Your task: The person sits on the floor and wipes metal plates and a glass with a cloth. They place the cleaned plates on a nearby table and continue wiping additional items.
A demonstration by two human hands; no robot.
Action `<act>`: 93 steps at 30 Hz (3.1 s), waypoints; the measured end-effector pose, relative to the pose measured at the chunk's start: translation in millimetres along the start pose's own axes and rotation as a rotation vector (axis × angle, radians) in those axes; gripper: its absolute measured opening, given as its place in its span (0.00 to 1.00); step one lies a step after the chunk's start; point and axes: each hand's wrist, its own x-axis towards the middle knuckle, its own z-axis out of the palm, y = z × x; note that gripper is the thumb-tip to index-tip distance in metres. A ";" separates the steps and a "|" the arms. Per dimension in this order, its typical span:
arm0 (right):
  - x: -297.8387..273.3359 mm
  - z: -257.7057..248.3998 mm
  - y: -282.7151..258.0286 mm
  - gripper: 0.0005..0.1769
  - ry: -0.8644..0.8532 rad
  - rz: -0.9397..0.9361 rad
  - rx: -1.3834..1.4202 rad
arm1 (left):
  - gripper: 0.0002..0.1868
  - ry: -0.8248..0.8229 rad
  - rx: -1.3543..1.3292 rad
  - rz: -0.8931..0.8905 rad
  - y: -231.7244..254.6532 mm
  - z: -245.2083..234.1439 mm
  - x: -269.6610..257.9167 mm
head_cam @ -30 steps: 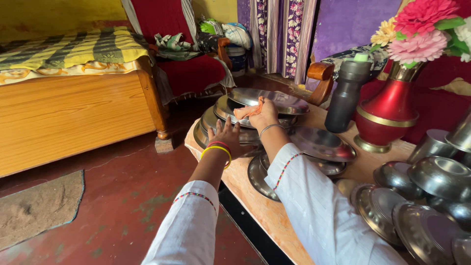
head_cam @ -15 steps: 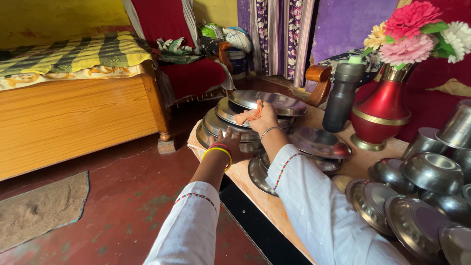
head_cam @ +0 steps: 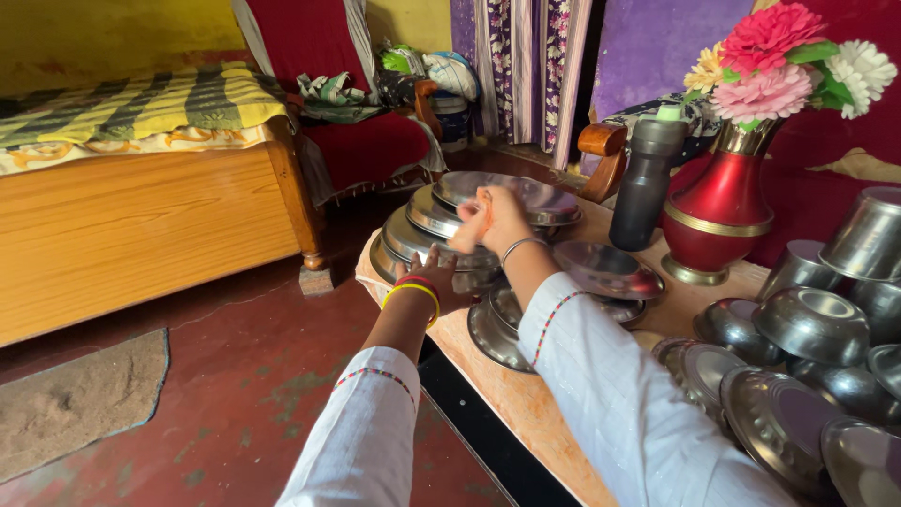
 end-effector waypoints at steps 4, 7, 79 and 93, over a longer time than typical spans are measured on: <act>-15.5 -13.4 -41.4 0.12 0.097 -0.599 -0.959 | 0.58 -0.031 -0.020 -0.019 -1.5 1.7 -2.5; -39.6 -31.5 -58.9 0.18 -0.164 -0.374 -1.294 | 0.58 -0.033 -0.053 -0.022 -2.1 1.6 -3.2; -509.0 91.4 433.5 0.31 -1.126 -0.072 -1.706 | 0.52 -0.086 -0.413 -0.877 -323.5 256.7 -536.3; -498.7 11.5 506.0 0.14 -0.929 0.514 -1.323 | 0.15 0.040 -0.013 -0.627 -361.5 354.2 -507.8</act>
